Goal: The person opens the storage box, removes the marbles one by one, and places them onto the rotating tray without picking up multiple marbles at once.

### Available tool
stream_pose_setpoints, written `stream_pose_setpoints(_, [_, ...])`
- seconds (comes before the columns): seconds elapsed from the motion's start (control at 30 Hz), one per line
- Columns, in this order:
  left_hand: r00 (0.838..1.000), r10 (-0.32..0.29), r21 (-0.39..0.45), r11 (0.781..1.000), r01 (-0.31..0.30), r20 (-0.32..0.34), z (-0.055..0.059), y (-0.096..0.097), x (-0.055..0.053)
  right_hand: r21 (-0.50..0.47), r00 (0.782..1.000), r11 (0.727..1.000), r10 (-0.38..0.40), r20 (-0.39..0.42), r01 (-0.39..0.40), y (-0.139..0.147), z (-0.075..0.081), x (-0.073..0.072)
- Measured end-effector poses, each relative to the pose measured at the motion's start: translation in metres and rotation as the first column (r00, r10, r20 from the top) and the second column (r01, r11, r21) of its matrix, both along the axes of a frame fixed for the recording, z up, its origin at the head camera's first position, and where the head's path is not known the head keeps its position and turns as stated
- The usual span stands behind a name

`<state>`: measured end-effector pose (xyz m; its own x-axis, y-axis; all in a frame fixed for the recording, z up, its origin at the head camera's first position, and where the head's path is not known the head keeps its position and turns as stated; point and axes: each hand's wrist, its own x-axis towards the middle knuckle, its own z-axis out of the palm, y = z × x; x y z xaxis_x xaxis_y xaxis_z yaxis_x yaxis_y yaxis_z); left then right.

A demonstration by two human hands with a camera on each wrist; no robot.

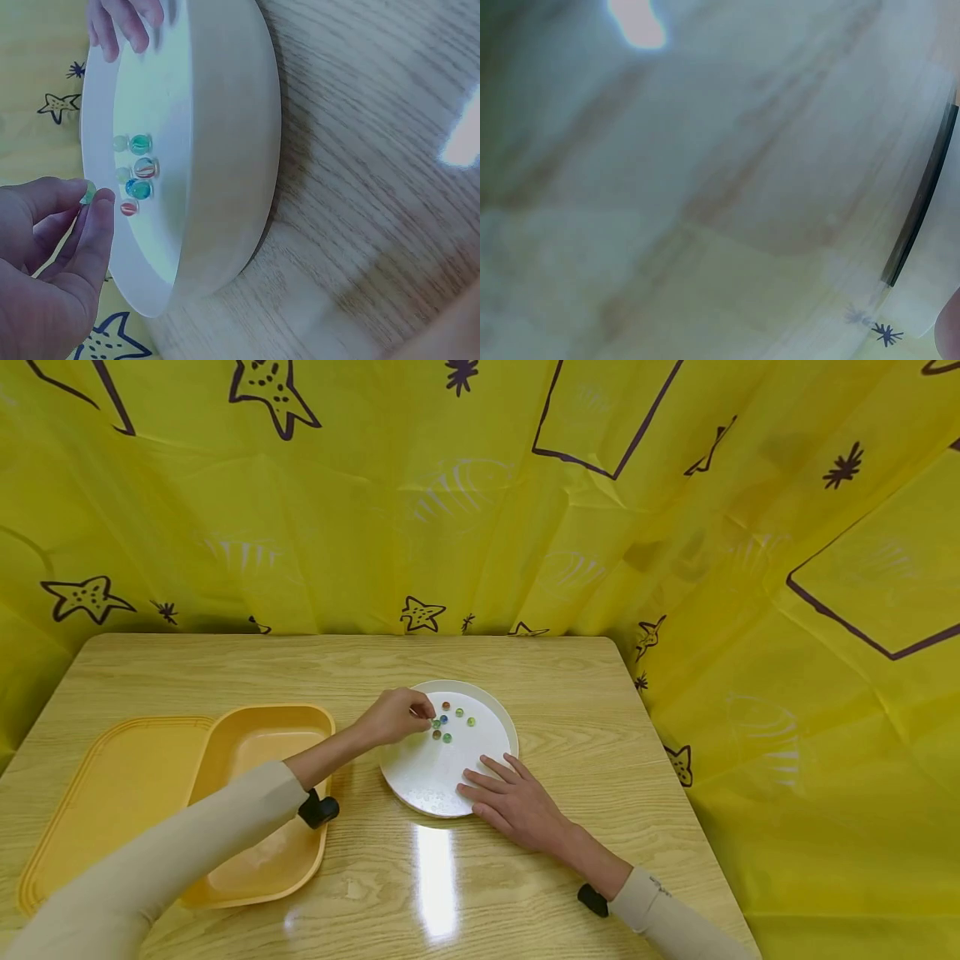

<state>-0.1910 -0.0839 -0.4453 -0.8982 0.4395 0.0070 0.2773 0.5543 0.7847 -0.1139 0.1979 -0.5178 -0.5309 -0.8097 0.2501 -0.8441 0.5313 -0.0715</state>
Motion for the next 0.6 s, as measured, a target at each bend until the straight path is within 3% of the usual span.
stream_pose_setpoints(0.6, [0.998, 0.059, -0.098, 0.994, -0.056, 0.023, -0.017, 0.015, -0.027, -0.006, 1.000, 1.000, 0.002, -0.007, -0.002, 0.001, 0.000, -0.001])
